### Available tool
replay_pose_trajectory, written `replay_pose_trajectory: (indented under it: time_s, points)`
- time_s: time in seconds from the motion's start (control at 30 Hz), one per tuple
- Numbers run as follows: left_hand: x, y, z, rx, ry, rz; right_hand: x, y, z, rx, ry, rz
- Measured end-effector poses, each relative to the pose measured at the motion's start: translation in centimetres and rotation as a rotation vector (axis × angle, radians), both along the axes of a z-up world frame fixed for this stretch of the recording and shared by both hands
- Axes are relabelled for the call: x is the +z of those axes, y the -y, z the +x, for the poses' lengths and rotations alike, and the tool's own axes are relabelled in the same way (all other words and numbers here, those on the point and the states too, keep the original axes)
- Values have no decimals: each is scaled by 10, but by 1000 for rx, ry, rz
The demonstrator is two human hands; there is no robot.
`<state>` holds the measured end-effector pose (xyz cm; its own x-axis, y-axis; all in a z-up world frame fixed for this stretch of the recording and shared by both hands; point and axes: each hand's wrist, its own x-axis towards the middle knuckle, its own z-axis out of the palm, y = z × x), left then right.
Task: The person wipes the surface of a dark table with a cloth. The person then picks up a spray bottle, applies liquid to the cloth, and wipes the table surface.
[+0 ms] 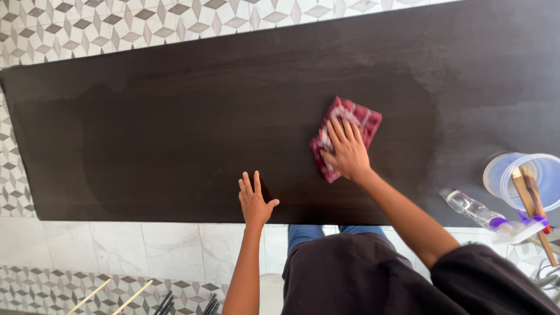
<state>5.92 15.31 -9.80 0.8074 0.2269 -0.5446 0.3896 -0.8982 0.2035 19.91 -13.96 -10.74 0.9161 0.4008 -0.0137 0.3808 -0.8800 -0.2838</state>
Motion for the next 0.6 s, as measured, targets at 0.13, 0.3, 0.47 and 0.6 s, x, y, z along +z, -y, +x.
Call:
replay_pose_trajectory:
  time_s: [0.13,0.3,0.47,0.6]
  points:
    - [1,0,0,14,10,-2,20,40,-11,-110,-203,14]
    - [-1,-2,-1,-6,48,-21,-10,65,45,-241,134,-22]
    - [-5,-7,-3,-79,85,-25,-28,11,83,-258,138,-13]
    - [-5,-14,-10,-106,6,-21,-8,-66,37,-175,-41,25]
